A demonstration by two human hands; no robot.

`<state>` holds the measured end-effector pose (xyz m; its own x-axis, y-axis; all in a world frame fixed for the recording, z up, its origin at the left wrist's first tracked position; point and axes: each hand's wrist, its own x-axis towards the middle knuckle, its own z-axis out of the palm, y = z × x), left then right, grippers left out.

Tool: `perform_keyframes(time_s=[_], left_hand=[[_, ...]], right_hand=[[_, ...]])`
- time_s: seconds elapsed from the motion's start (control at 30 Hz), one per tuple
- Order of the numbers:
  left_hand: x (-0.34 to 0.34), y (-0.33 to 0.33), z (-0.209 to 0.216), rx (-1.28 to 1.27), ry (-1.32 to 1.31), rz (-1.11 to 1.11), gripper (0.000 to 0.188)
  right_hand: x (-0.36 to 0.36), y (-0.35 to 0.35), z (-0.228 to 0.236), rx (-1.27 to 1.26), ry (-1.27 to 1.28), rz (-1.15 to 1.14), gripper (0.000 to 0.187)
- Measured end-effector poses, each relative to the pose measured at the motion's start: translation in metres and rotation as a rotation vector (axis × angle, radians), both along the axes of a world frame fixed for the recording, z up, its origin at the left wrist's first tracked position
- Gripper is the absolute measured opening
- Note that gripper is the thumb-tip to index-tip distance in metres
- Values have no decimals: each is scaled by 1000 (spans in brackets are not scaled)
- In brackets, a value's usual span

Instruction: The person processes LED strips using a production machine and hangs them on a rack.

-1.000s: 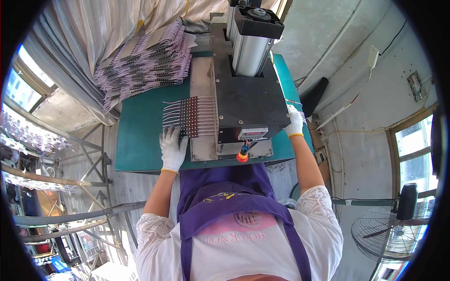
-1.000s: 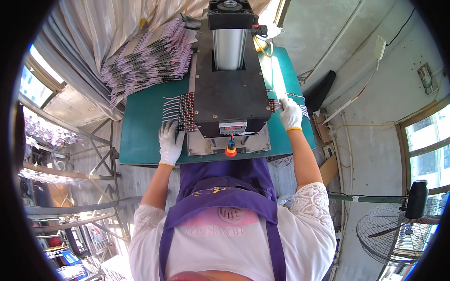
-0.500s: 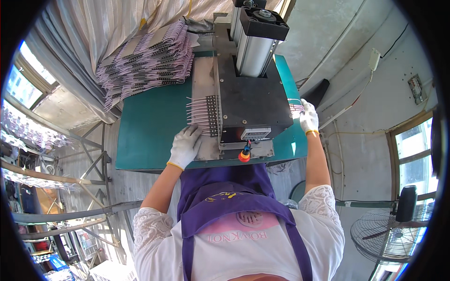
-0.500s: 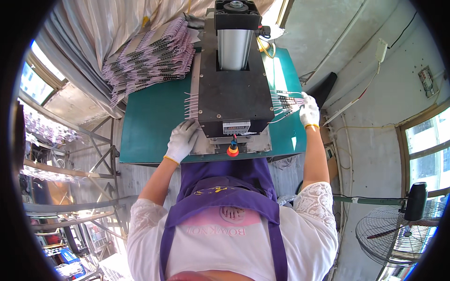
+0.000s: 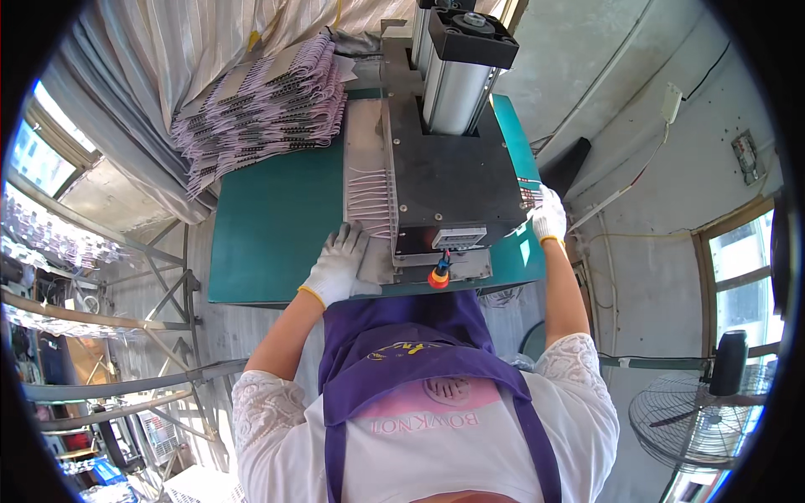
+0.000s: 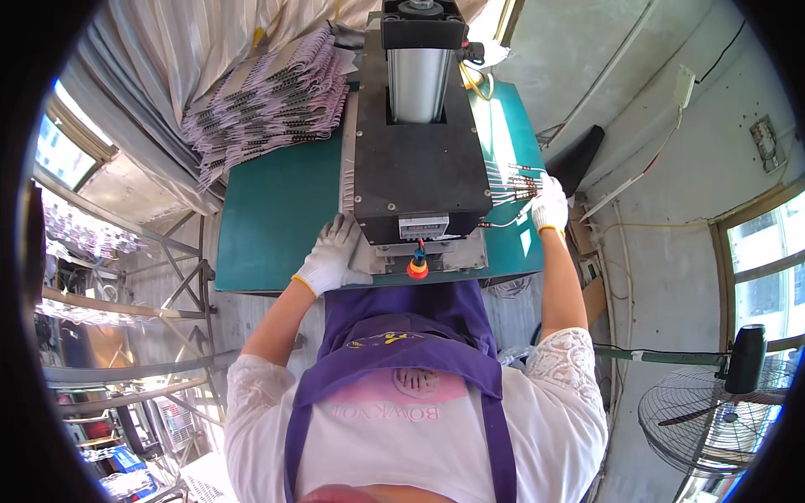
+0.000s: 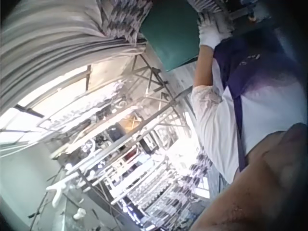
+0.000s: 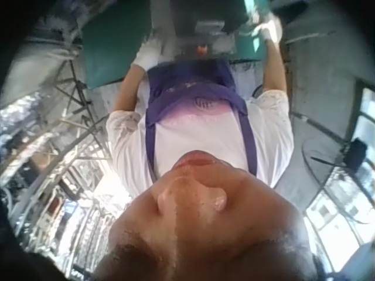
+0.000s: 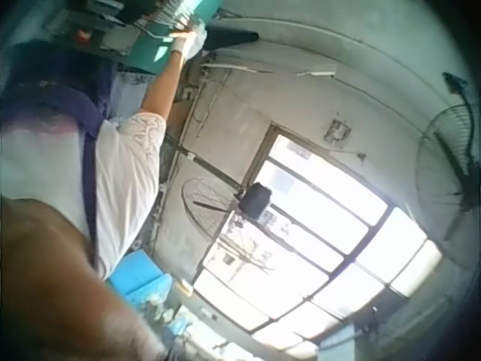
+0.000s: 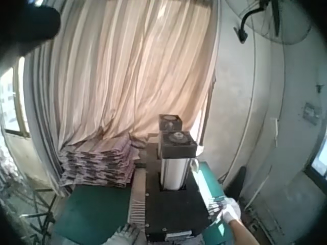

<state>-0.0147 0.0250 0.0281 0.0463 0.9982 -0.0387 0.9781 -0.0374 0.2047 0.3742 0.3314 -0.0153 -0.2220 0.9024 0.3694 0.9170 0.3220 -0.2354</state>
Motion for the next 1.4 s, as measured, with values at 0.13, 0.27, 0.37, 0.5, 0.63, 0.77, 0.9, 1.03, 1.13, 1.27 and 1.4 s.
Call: perform_keyframes(time_s=[0.13,0.27,0.37,0.5,0.63,0.77,0.9,1.03,1.13,1.27,1.4], left_hand=[[-5,0,-9,-82,90,-89,124],[-5,6,-12,-81,50,-121,118],[-3,4,-8,-61,22,-80,117],[-8,6,-18,-28,7,-93,116],[-5,10,-9,-63,-8,-102,115],[2,8,3,-117,-9,-76,113],[2,1,-7,-129,15,32,120],[3,0,-19,-41,-15,42,117],[2,2,-22,-94,-9,74,112],[4,-2,-15,-115,-34,77,99],[12,-3,-1,-261,-10,181,88]], right_hand=[[-32,-82,40,181,201,237,42],[-49,-171,55,-153,-18,697,52],[-46,-177,38,-156,-64,682,53],[-47,-173,36,-209,-69,655,51],[-46,-174,39,-209,-64,654,50],[-45,-173,47,-215,60,665,41],[-19,-121,17,59,174,347,32],[29,-37,-27,-95,-70,-73,62],[29,10,-28,-180,-138,-102,70],[24,61,-17,-308,-136,-29,83],[19,84,-7,-538,-137,128,88]])
